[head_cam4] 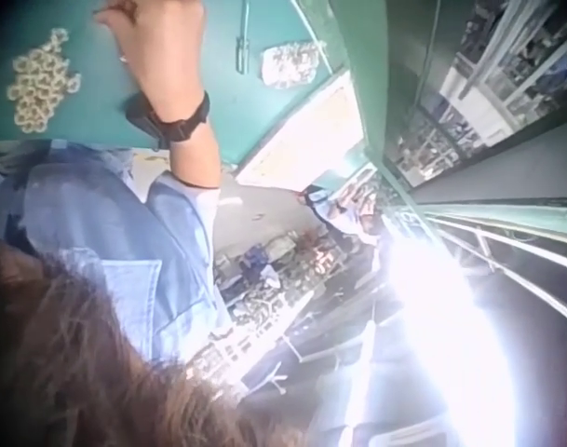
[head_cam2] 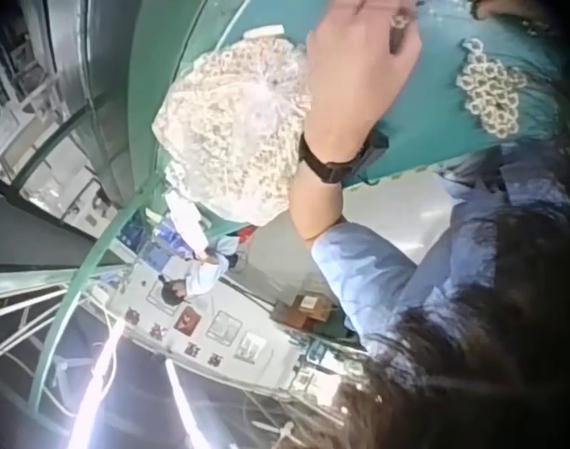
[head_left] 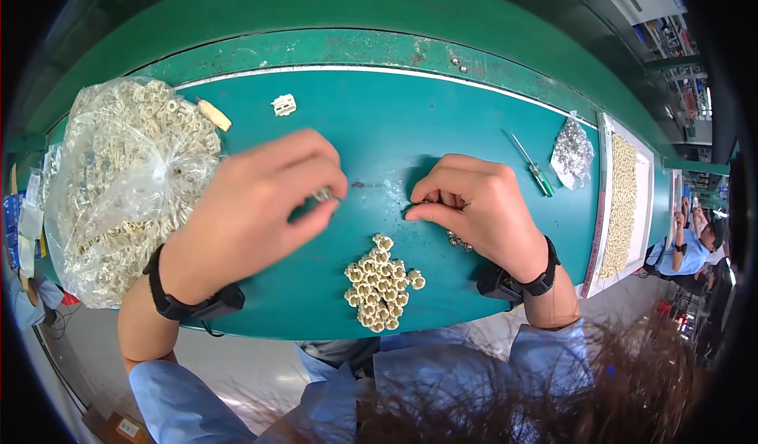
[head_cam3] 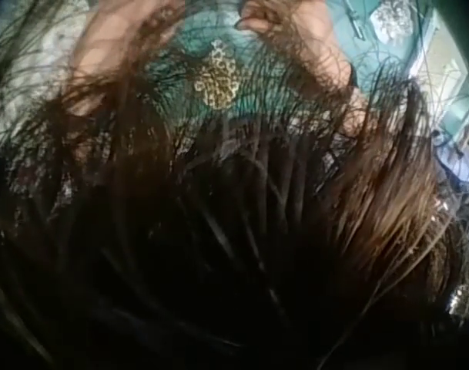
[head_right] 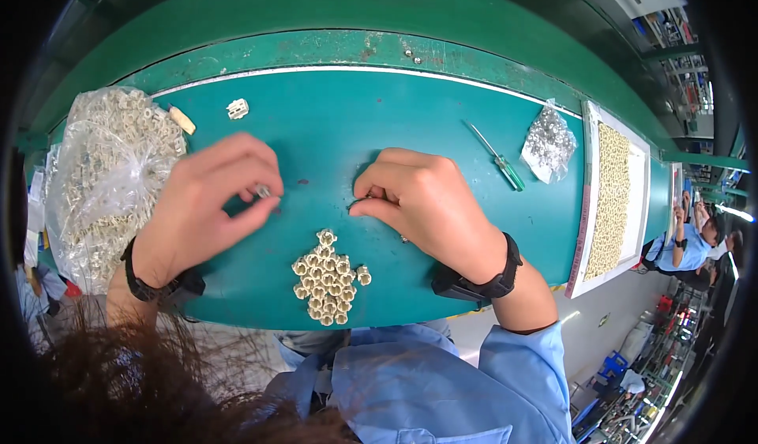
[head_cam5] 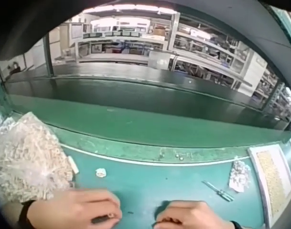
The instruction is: The person assembles components by hand by picking up a plastic housing and a metal contact, fitting the contact into the housing, and occasionally using a screwdriver to press them together. The person then places the assembled unit onto a growing pile on the work surface and repeats the process.
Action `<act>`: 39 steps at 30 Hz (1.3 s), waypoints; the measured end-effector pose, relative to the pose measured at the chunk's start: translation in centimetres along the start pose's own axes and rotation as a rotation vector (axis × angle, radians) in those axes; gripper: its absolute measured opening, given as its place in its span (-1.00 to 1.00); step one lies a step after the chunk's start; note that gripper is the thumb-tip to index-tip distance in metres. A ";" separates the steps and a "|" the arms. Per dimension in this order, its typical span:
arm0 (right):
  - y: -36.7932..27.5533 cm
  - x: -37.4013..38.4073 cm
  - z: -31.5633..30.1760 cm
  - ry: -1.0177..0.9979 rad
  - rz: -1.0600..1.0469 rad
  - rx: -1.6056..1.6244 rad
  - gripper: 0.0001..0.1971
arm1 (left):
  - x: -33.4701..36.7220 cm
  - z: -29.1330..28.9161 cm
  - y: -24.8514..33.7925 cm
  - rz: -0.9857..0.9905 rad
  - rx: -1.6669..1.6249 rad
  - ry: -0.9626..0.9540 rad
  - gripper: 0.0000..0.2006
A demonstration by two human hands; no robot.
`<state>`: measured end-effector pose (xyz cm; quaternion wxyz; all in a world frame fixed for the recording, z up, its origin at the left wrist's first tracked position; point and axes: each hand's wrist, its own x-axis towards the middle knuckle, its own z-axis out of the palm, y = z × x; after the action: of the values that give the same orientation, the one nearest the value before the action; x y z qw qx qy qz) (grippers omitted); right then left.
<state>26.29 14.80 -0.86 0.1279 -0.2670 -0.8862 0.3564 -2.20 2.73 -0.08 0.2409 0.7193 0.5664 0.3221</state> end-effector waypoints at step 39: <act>-0.7 -0.3 -0.5 -0.096 -0.189 -0.176 -0.80 | -0.2 3.5 -1.9 0.190 -0.188 -0.081 -0.70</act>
<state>26.49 14.51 0.02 0.0944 -0.1752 -0.9403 0.2760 -0.92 3.02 -3.82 0.2983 0.7564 0.4530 0.3655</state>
